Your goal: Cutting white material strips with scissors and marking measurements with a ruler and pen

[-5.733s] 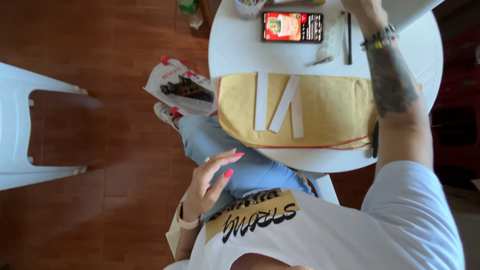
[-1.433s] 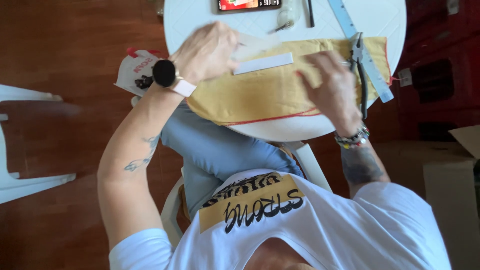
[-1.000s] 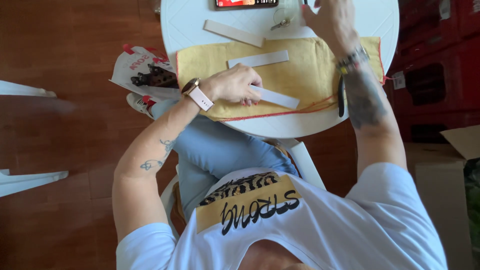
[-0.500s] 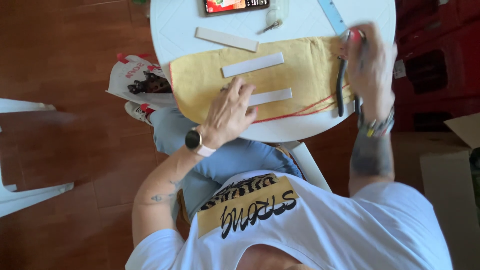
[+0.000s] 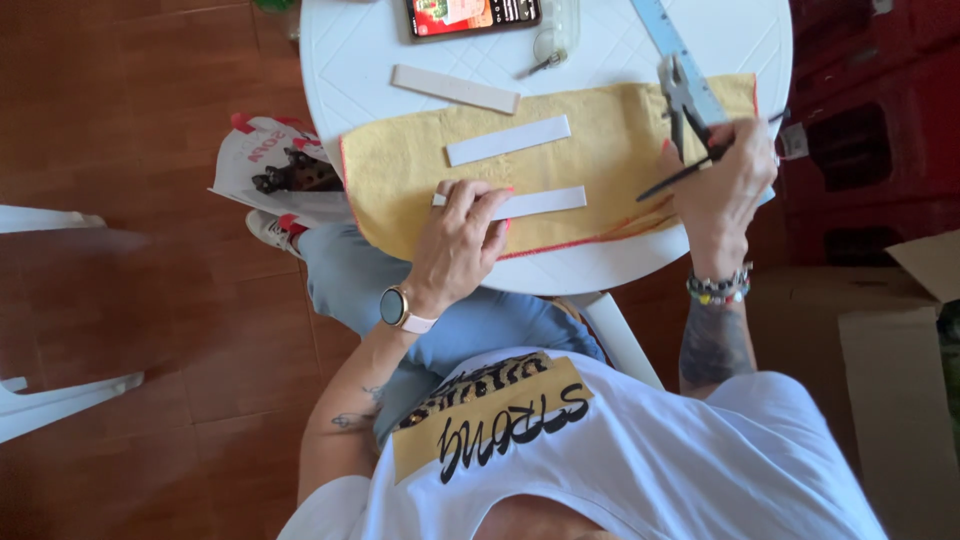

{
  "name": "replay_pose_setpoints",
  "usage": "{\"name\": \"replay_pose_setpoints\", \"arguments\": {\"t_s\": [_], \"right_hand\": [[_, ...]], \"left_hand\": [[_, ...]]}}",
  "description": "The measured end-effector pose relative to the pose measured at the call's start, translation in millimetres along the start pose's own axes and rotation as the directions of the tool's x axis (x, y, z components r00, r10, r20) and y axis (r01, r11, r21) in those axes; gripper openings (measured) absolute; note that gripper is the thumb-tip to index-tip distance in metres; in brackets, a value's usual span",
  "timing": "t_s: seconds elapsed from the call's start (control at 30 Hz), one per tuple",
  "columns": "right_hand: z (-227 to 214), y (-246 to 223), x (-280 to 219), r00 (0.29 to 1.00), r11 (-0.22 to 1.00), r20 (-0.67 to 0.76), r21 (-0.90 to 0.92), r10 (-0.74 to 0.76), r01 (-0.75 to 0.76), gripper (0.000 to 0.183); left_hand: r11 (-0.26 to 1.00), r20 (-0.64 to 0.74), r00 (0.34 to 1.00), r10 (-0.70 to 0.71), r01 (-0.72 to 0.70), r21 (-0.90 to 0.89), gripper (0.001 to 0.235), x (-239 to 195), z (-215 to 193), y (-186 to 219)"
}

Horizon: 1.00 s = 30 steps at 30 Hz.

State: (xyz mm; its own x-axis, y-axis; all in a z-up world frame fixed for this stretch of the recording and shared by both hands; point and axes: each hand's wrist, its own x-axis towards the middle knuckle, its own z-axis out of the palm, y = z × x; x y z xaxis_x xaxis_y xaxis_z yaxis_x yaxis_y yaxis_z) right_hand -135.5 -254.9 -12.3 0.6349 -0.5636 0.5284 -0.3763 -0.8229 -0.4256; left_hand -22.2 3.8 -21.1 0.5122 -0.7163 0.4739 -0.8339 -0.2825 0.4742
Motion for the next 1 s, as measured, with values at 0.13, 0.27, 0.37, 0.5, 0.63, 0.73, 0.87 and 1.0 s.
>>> {"name": "replay_pose_setpoints", "arguments": {"t_s": [0.13, 0.27, 0.37, 0.5, 0.63, 0.73, 0.87, 1.0], "right_hand": [[14.0, -26.8, 31.2, 0.993, 0.993, 0.029, 0.012, -0.117, 0.117, 0.041], [45.3, -23.5, 55.6, 0.99, 0.993, 0.1, 0.069, -0.102, 0.095, 0.035], [46.1, -23.0, 61.1, 0.981, 0.988, 0.192, 0.154, -0.037, 0.007, 0.027], [27.8, -2.1, 58.6, 0.971, 0.979, 0.225, 0.203, -0.078, 0.032, 0.024], [12.1, 21.1, 54.0, 0.957, 0.997, 0.284, 0.07, -0.06, 0.041, 0.025], [8.4, 28.4, 53.0, 0.959, 0.996, 0.273, -0.024, -0.079, 0.089, 0.03], [6.3, 19.2, 57.9, 0.954, 0.99, 0.3, -0.131, -0.011, 0.053, 0.028], [0.1, 10.0, 61.5, 0.939, 0.985, 0.335, -0.172, 0.079, -0.022, 0.038]], "left_hand": [[0.999, 0.012, 1.0, 0.002, -0.002, -0.04, 0.024, 8.0, -17.9, 13.4], [0.999, 0.005, 1.0, -0.02, 0.02, -0.035, 0.025, 6.1, -15.1, 13.4], [0.999, 0.007, 1.0, -0.025, 0.026, -0.026, 0.024, 5.9, -15.6, 13.8], [0.999, 0.003, 1.0, -0.024, 0.024, -0.031, 0.024, 6.3, -15.7, 13.6], [0.999, -0.016, 1.0, -0.001, 0.0, -0.048, 0.025, 5.0, -15.0, 12.1], [1.0, -0.003, 1.0, -0.001, 0.001, -0.025, 0.026, 3.9, -15.4, 11.6], [0.998, 0.018, 1.0, -0.019, 0.02, -0.068, 0.024, 5.7, -18.8, 11.7], [0.994, 0.058, 0.998, -0.035, 0.041, -0.098, 0.021, 4.0, -18.1, 7.7]]}}
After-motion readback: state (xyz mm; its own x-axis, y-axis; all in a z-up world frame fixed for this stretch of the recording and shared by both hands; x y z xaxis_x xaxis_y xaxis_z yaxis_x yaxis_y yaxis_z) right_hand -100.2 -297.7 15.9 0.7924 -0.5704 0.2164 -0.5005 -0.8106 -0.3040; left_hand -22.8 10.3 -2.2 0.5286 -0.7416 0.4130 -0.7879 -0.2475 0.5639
